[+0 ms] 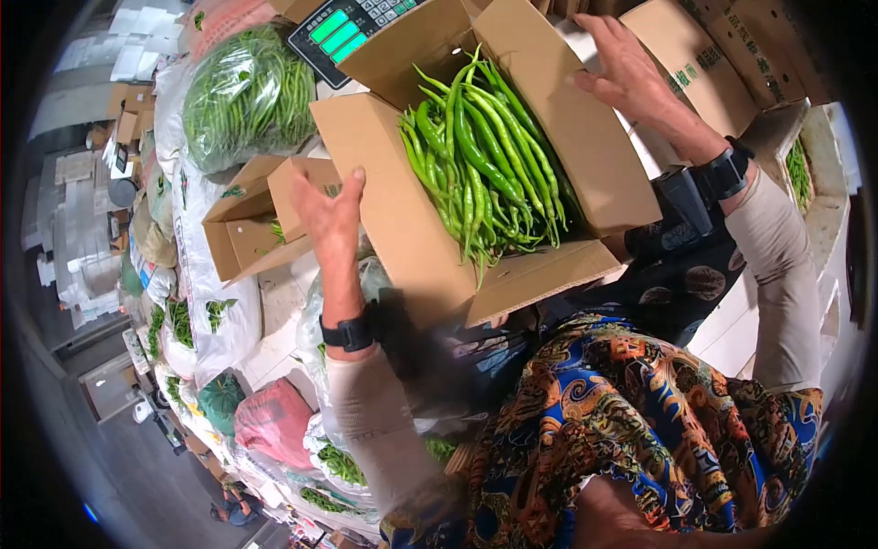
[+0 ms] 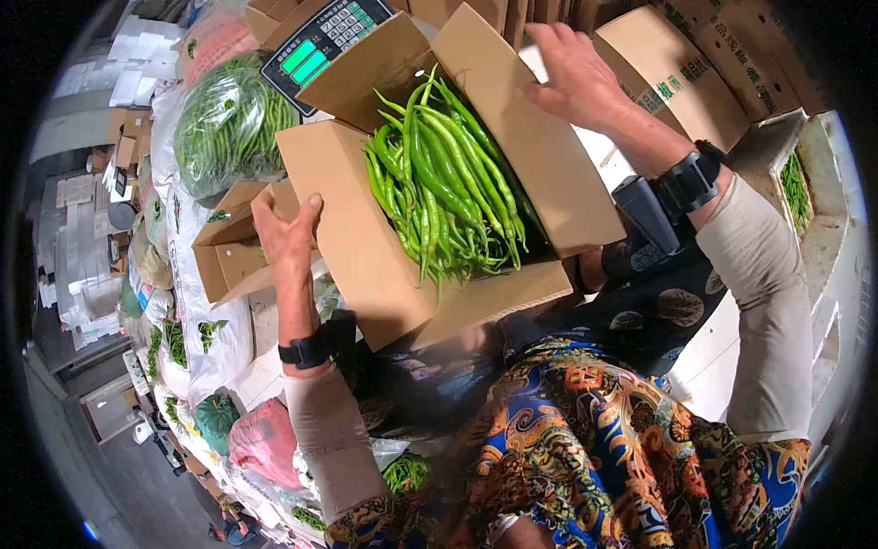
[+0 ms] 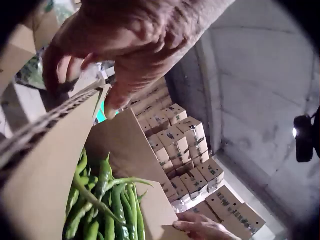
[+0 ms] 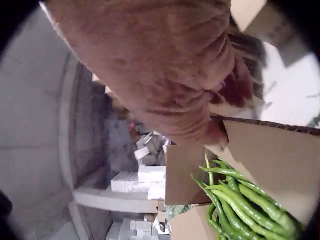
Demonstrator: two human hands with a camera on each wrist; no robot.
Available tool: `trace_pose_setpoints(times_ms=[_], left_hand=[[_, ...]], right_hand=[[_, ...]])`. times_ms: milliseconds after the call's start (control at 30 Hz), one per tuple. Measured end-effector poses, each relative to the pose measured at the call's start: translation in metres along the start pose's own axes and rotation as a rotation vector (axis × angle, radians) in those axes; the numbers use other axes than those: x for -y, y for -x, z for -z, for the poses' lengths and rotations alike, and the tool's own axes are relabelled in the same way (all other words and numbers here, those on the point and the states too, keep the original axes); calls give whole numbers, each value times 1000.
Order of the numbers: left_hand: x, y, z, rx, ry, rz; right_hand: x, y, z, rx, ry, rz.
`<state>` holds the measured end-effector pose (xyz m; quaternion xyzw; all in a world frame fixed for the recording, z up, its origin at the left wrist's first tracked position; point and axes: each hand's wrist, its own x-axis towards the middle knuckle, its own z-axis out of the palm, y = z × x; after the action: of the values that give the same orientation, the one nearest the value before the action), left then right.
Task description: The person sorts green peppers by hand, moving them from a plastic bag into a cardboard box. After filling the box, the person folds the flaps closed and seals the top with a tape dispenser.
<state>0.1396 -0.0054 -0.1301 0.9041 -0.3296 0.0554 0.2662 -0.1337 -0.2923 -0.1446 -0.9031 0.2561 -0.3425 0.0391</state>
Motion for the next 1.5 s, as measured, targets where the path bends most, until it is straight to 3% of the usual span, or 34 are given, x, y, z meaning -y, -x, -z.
trace_pose_setpoints(times_ms=[33,100,133,167,233,267,367,400,433,500,633,667,767,833,900,933,967,1033,1100,1167,1200,1267,1300,1467,1500], left_hand=[[2,11,1,-5,1,1],[0,30,-3,602,862,452],[-2,30,-2,602,866,451],[-4,32,1,654,905,471],[-16,32,11,694,953,484],[-22,35,18,659,926,464],[-19,39,19,634,892,490],[-16,39,20,649,885,517],[-13,39,18,647,883,511],[-17,36,9,633,810,395],[-33,39,31,676,923,417],[-26,42,24,682,915,431],[-15,38,11,652,779,308],[-20,35,11,674,825,213],[-26,34,10,697,888,265],[-28,35,13,718,939,318],[-28,37,17,739,983,371],[-20,33,8,760,928,326],[-24,32,5,749,721,234],[-29,30,3,690,700,187],[-30,28,4,628,672,140],[-31,26,8,629,629,156],[-32,25,10,640,589,167],[-44,23,9,510,498,123],[-46,24,8,477,529,108]], right_hand=[[1,-2,5,-3,0,4],[3,-3,18,958,-716,-783],[7,6,11,894,-945,-835],[9,9,12,900,-942,-837],[26,-3,28,847,-905,-600],[32,-11,50,884,-722,-443],[37,-3,49,816,-855,-598],[54,-1,62,663,-872,-564],[51,0,56,657,-874,-561],[41,-7,38,861,-704,-559],[43,-8,47,718,-640,-547],[40,-10,50,793,-640,-531],[37,-5,35,780,-583,-478],[29,-9,41,804,-728,-437],[30,-2,39,685,-580,-471],[35,-5,44,714,-688,-601],[36,0,40,725,-699,-610],[26,-6,35,852,-403,-379],[19,-8,40,907,-368,-387],[15,-7,43,707,-162,-180],[19,-7,45,707,-167,-175],[36,-6,50,157,-23,71],[45,-5,48,155,-24,74],[108,6,16,787,-17,212],[113,7,7,783,-19,217]])
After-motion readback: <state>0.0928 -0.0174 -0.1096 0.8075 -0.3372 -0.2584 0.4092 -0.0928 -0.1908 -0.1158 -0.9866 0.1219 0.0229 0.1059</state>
